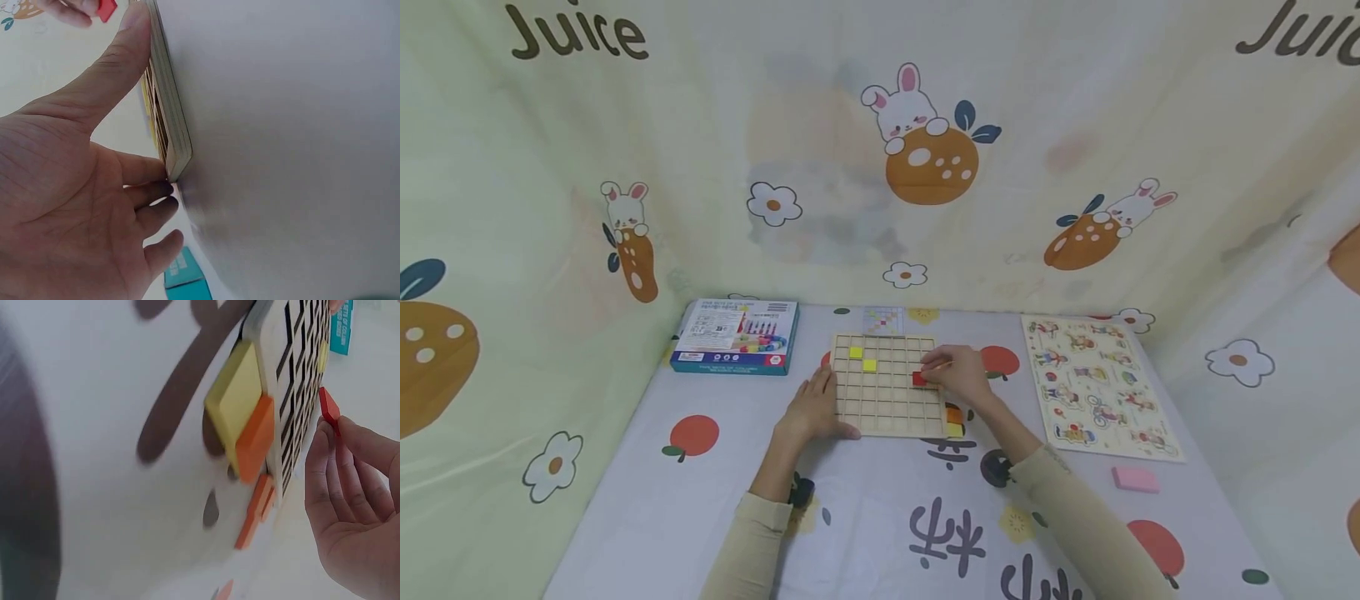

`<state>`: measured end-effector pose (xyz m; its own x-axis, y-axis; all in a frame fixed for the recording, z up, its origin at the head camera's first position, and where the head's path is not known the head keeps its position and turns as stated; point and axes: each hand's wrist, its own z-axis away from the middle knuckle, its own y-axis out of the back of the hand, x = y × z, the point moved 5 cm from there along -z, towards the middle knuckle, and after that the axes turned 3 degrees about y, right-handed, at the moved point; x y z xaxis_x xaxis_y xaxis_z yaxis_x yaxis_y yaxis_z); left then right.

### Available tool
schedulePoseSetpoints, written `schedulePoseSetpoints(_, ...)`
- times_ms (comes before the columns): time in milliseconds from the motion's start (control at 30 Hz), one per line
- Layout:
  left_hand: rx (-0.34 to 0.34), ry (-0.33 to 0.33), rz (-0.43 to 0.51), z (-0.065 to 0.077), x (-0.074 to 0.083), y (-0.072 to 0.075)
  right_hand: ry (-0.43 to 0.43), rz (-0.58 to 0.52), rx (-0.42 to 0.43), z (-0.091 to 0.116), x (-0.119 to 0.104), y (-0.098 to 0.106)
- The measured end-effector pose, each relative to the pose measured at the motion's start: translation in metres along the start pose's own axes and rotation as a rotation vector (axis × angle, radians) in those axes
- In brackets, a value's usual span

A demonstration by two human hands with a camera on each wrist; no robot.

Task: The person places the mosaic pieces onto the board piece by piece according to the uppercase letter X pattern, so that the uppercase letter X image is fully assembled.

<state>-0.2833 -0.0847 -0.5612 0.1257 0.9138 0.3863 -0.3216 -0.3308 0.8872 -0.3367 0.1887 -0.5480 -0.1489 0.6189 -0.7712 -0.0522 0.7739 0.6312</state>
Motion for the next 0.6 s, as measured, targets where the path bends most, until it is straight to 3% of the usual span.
schedulePoseSetpoints(600,-0.013,0.01,-0.018,0.0,-0.001,0.0,-0.015,-0.043,-0.043,-0.022,-0.013,-0.04)
